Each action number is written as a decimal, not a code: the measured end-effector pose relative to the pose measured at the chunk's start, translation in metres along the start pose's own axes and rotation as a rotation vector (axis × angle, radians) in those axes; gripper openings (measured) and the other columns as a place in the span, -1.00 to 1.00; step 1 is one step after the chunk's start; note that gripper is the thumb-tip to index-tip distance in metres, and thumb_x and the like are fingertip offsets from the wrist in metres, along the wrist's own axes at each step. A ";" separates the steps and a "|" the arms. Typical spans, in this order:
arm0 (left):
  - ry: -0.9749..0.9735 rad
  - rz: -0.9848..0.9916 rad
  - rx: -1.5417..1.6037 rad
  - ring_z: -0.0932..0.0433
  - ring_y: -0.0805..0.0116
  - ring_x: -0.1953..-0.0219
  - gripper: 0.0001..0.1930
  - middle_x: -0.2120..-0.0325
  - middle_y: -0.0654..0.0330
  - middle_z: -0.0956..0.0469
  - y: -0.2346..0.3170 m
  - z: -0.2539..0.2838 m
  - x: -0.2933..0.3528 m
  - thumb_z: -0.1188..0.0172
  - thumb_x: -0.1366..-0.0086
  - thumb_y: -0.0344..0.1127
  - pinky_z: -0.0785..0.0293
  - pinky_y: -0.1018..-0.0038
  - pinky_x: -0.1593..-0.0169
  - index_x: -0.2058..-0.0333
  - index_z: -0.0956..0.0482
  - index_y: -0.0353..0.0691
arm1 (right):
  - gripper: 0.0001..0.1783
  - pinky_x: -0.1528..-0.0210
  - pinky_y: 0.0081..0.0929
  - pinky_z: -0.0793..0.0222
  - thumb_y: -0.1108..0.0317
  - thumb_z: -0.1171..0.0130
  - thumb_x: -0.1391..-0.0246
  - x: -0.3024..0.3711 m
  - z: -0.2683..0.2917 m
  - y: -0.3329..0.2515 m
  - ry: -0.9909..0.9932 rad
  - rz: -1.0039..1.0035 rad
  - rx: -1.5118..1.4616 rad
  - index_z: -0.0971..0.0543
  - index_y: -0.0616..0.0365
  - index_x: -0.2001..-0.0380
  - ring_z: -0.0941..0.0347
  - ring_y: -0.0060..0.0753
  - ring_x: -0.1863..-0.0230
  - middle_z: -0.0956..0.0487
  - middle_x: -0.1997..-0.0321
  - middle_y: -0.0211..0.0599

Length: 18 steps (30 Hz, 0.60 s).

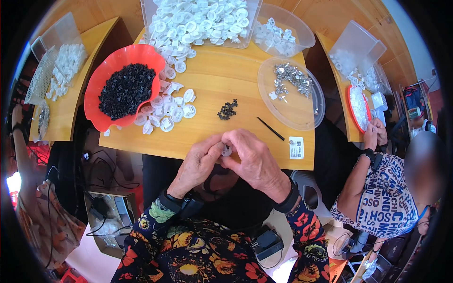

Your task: Assembling small black pins and metal clips into white plastic bases at a workbench.

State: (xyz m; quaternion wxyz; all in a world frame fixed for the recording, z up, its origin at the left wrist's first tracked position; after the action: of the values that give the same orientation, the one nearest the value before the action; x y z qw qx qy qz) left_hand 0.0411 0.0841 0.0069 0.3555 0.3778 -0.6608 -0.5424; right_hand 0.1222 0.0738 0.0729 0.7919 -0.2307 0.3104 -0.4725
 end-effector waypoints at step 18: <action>0.136 -0.049 -0.080 -0.48 0.51 0.37 -0.72 0.36 0.20 -0.50 -0.001 0.011 0.002 0.14 -0.42 -0.36 -0.48 0.58 0.27 0.07 -0.44 -0.44 | -0.68 0.30 -0.56 -0.46 0.57 -0.23 0.03 0.014 -0.007 0.039 0.139 -0.152 -0.468 -0.43 0.24 0.17 -0.49 -0.53 0.41 -0.53 0.38 -0.32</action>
State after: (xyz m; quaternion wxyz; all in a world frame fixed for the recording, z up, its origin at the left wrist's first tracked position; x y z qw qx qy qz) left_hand 0.0303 0.0875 0.0042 0.4010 0.4152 -0.6036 -0.5500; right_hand 0.1463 0.0780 0.0382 0.6560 -0.3973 0.4469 -0.4605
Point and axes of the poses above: each hand's wrist, its own x-axis away from the middle knuckle, its own z-axis out of the back of the hand, y = z × x, the point moved 10 cm from there along -x, towards the middle knuckle
